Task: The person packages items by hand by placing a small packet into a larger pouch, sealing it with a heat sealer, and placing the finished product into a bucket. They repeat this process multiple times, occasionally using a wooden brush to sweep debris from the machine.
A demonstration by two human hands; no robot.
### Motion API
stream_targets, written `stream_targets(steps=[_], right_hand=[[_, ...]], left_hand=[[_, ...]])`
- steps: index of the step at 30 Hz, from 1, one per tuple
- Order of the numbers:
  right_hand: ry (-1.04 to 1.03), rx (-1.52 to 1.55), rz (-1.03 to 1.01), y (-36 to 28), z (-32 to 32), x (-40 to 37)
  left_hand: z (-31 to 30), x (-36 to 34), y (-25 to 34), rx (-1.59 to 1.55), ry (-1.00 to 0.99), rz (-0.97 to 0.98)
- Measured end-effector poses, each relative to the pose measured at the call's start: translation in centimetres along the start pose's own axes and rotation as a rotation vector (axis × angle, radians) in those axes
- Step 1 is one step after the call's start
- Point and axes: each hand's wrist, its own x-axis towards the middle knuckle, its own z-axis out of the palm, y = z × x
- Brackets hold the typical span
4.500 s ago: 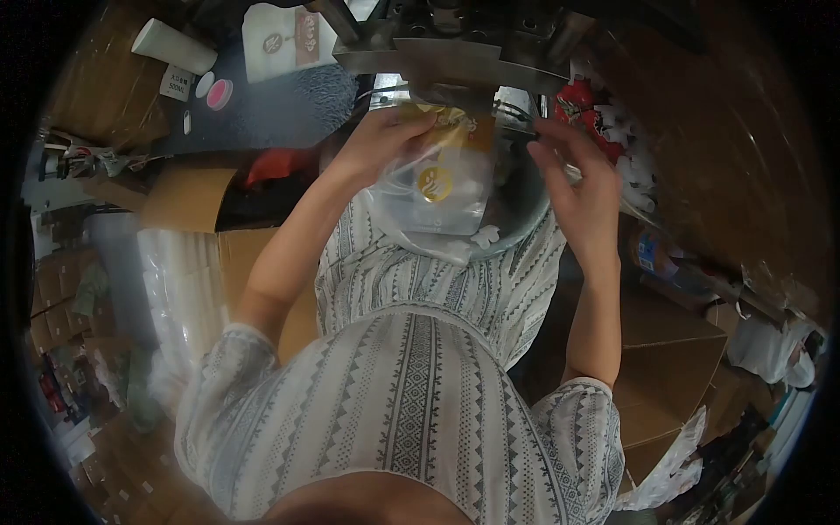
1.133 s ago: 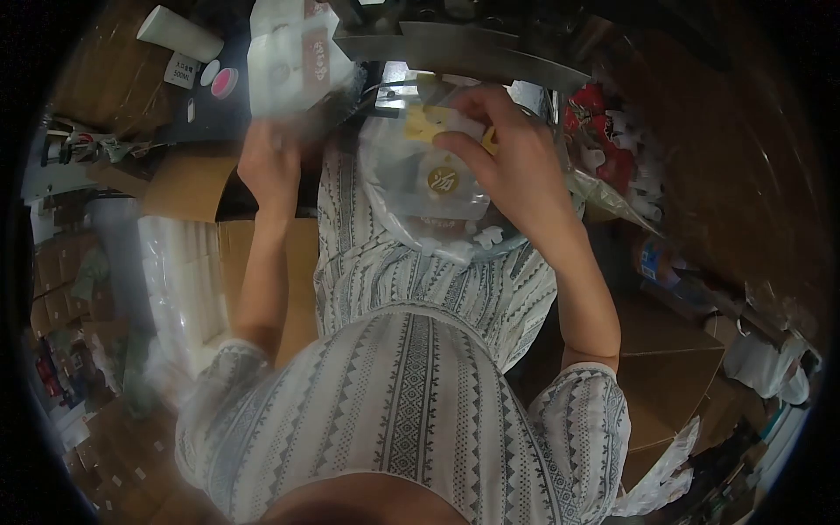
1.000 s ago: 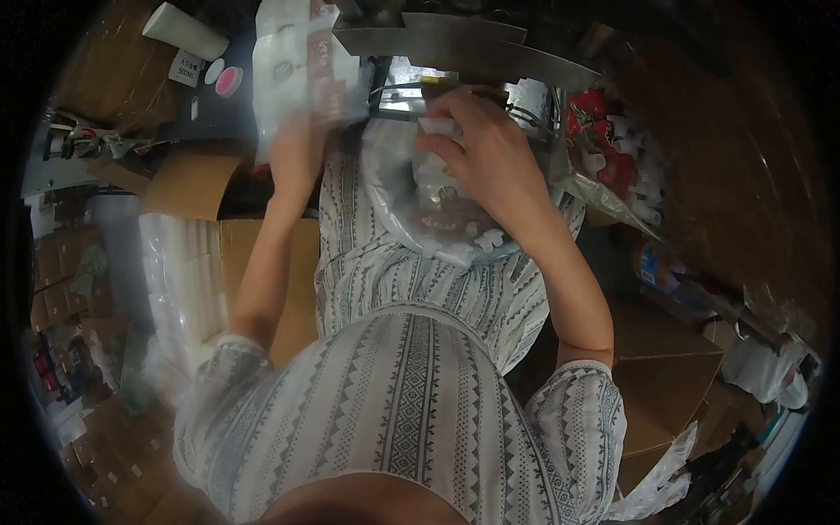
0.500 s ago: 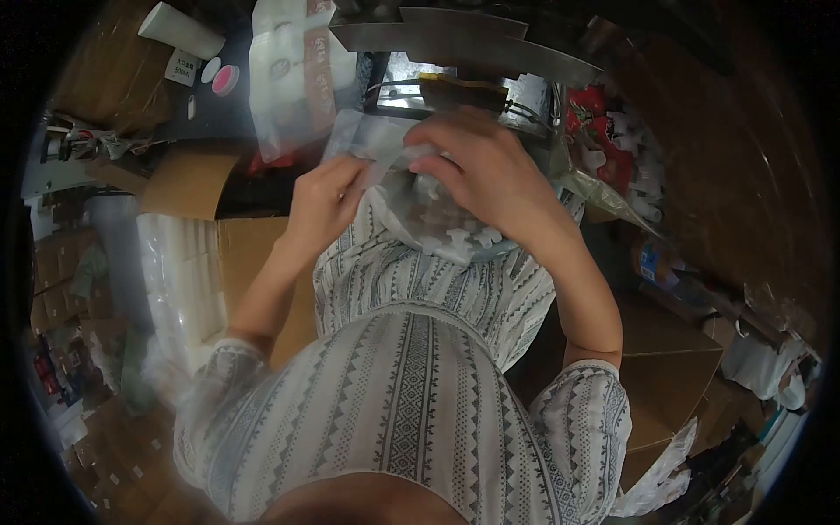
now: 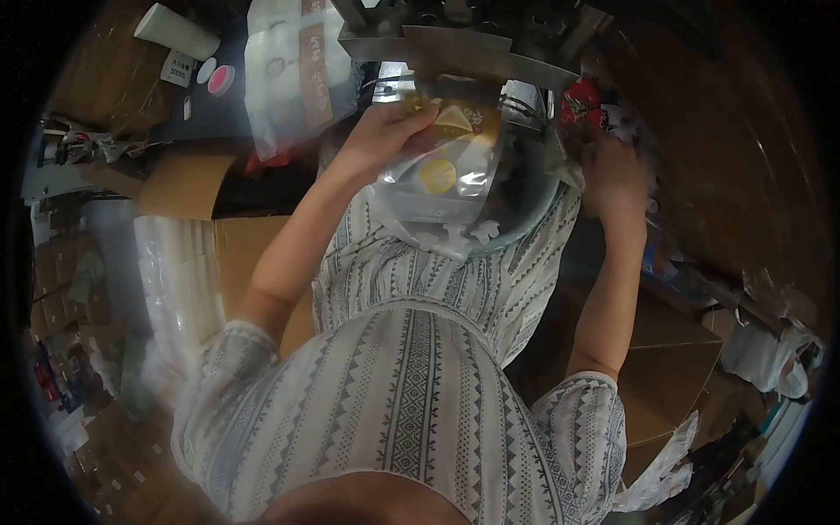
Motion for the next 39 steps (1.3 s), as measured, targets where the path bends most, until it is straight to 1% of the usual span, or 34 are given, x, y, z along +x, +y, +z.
stream_targets(steps=[1,2,3,4,5,6,7,8,9,10,12,13,15,17,18,19,20,21,22,23,24,25,27,28,30,31,32,33,34,35,36,37,38,39], right_hand=[[0.002,0.001,-0.002,0.7,0.6,0.3],[0.068,0.09,-0.025,1.3,1.1,0.8],[0.13,0.181,-0.047,1.5,1.5,1.0],[0.13,0.183,-0.048,1.1,1.0,0.8],[0.15,0.271,0.005,0.3,0.0,0.3],[0.171,0.359,0.058,-0.6,-0.8,-0.1],[0.169,0.362,0.053,-1.4,-1.1,-0.4],[0.12,0.58,-0.063,-2.2,-1.3,-0.6],[0.073,0.798,-0.175,-3.3,-1.4,-0.8],[0.074,0.8,-0.169,-4.8,-1.5,-1.1],[0.039,0.78,-0.425,-8.3,-1.7,-1.7],[0.039,0.778,-0.428,-9.6,-1.4,-1.5],[0.36,0.555,-0.782,-11.6,-0.3,-1.0],[0.344,0.494,-0.814,-12.3,-0.5,-1.2],[0.326,0.431,-0.842,-12.4,-0.6,-1.3],[0.328,0.428,-0.839,-12.3,-0.6,-1.3],[0.156,0.566,-0.792,-12.0,-0.5,-1.3],[-0.016,0.699,-0.739,-11.7,-0.5,-1.2],[-0.014,0.696,-0.74,-11.4,-0.6,-1.2],[-0.073,0.718,-0.67,-11.0,-0.7,-1.1],[-0.133,0.739,-0.598,-10.5,-0.8,-1.1],[-0.131,0.736,-0.599,-10.0,-1.0,-1.2],[-0.092,0.724,-0.464,-9.0,-1.5,-1.3],[-0.083,0.721,-0.463,-8.5,-1.7,-1.2],[0.1,0.623,-0.52,-7.8,-2.1,-1.3],[0.102,0.622,-0.519,-7.7,-2.1,-1.4],[0.072,0.525,-0.55,-7.7,-2.0,-1.6],[0.048,0.427,-0.585,-7.8,-2.0,-1.5],[0.052,0.426,-0.587,-7.9,-1.8,-1.4],[-0.035,0.536,-0.611,-8.1,-1.4,-1.3],[-0.124,0.645,-0.631,-8.2,-1.2,-1.2],[-0.123,0.645,-0.632,-8.2,-1.2,-1.0],[-0.151,0.688,-0.549,-8.2,-1.2,-0.6],[-0.18,0.732,-0.464,-8.2,-1.2,-0.5]], left_hand=[[-0.4,-0.2,0.2,0.055,0.046,0.042],[-1.5,-0.1,0.2,0.057,0.049,0.049],[-3.5,-0.1,-0.1,0.41,0.388,0.463],[-5.2,-0.2,-0.7,0.762,0.725,0.874],[-6.7,-0.5,-2.0,0.764,0.727,0.874],[-8.1,-0.9,-3.7,1.148,0.799,0.855],[-8.8,-1.5,-4.1,1.345,0.829,0.829],[-9.6,-2.2,-4.4,1.541,0.861,0.81],[-10.0,-3.2,-4.2,1.404,0.786,0.722],[-9.8,-4.2,-4.0,1.263,0.706,0.629],[-8.3,-6.2,-3.0,1.188,0.721,0.643],[-7.5,-6.9,-2.3,1.115,0.742,0.661],[-6.2,-8.2,-1.2,1.071,0.717,0.67],[-5.3,-8.8,-0.6,1.028,0.691,0.683],[-5.0,-8.9,-0.5,0.988,0.585,0.706],[-4.6,-8.9,-0.5,0.944,0.479,0.729],[-4.0,-8.6,-0.6,0.941,0.477,0.731],[-3.4,-8.3,-0.8,0.883,0.358,0.675],[-2.8,-8.0,-1.0,0.824,0.242,0.618],[-2.2,-7.4,-1.0,0.823,0.241,0.622],[-1.6,-6.7,-1.0,0.778,0.181,0.569],[-1.3,-6.2,-1.0,0.734,0.121,0.516],[-0.8,-5.6,-0.9,0.744,0.163,0.53],[-0.7,-5.3,-0.7,0.756,0.204,0.536],[-0.7,-5.4,-0.7,0.778,0.235,0.546],[-0.8,-5.5,-0.7,0.803,0.275,0.553],[-0.7,-5.7,-0.8,0.802,0.272,0.55],[-0.7,-5.9,-0.9,0.796,0.249,0.607],[-0.7,-5.8,-0.9,0.79,0.227,0.667],[-0.8,-5.6,-1.0,0.791,0.23,0.672],[-0.9,-5.3,-1.5,0.807,0.149,0.664],[-0.9,-5.1,-1.8,0.822,0.066,0.653],[-0.7,-4.8,-2.0,0.823,0.065,0.655],[-0.3,-4.6,-2.1,0.643,0.01,0.506]])
